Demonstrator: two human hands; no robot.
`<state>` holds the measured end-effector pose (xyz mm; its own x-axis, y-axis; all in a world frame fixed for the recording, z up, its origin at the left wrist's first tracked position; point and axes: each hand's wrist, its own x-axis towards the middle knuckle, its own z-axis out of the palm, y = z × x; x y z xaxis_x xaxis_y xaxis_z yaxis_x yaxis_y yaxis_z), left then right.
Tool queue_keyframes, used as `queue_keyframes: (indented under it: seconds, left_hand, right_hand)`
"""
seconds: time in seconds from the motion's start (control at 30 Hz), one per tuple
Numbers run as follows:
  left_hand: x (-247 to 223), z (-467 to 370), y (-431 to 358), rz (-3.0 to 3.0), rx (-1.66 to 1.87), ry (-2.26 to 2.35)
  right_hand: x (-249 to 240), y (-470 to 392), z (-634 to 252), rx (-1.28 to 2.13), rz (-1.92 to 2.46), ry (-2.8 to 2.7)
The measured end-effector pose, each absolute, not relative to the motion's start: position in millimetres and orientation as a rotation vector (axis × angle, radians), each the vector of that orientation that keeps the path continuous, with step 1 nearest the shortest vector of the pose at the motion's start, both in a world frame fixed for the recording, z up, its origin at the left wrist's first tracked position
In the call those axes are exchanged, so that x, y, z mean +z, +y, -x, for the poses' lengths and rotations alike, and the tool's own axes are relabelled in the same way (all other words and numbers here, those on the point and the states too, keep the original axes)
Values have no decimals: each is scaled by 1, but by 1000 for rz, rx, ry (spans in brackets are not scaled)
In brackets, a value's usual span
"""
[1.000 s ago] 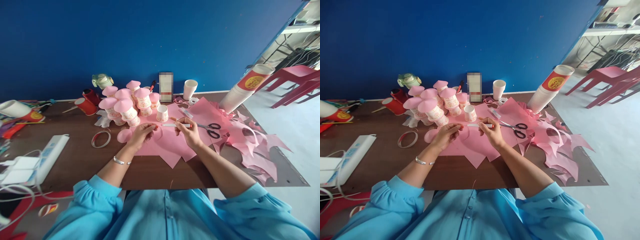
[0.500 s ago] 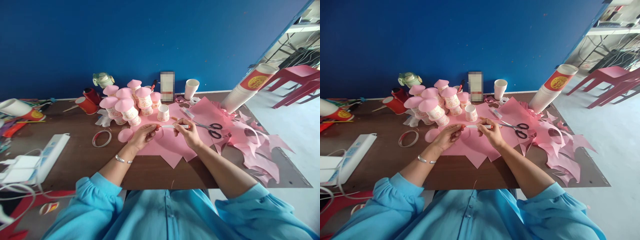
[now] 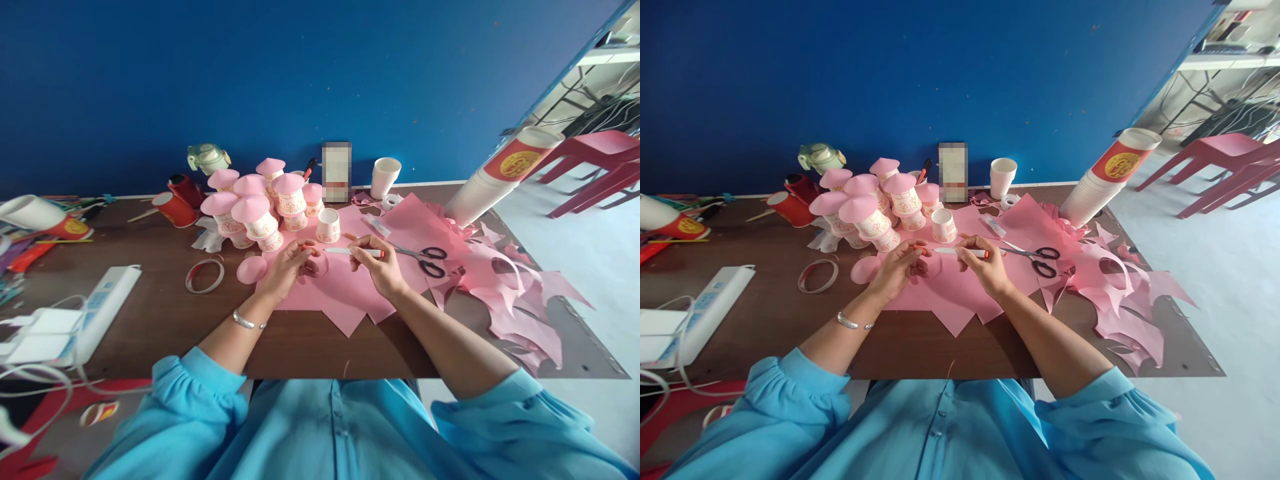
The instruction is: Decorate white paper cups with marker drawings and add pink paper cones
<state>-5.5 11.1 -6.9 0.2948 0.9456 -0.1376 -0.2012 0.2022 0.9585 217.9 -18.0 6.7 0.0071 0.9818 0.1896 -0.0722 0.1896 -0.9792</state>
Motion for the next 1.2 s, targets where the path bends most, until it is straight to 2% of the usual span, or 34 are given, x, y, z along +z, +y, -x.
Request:
queue_keyframes:
  seconds: [0.57, 1.0, 1.2]
  left_hand:
    - [-19, 10, 11, -1762, 958, 1186]
    - [-20, 11, 13, -1945, 956, 1206]
    - [-19, 12, 12, -2157, 1030, 1069]
  right_hand:
    - [7, -19, -219, 1087, 1013, -1283]
    - [6, -19, -219, 1094, 1054, -1306]
    - [6, -18, -219, 1087, 1047, -1384]
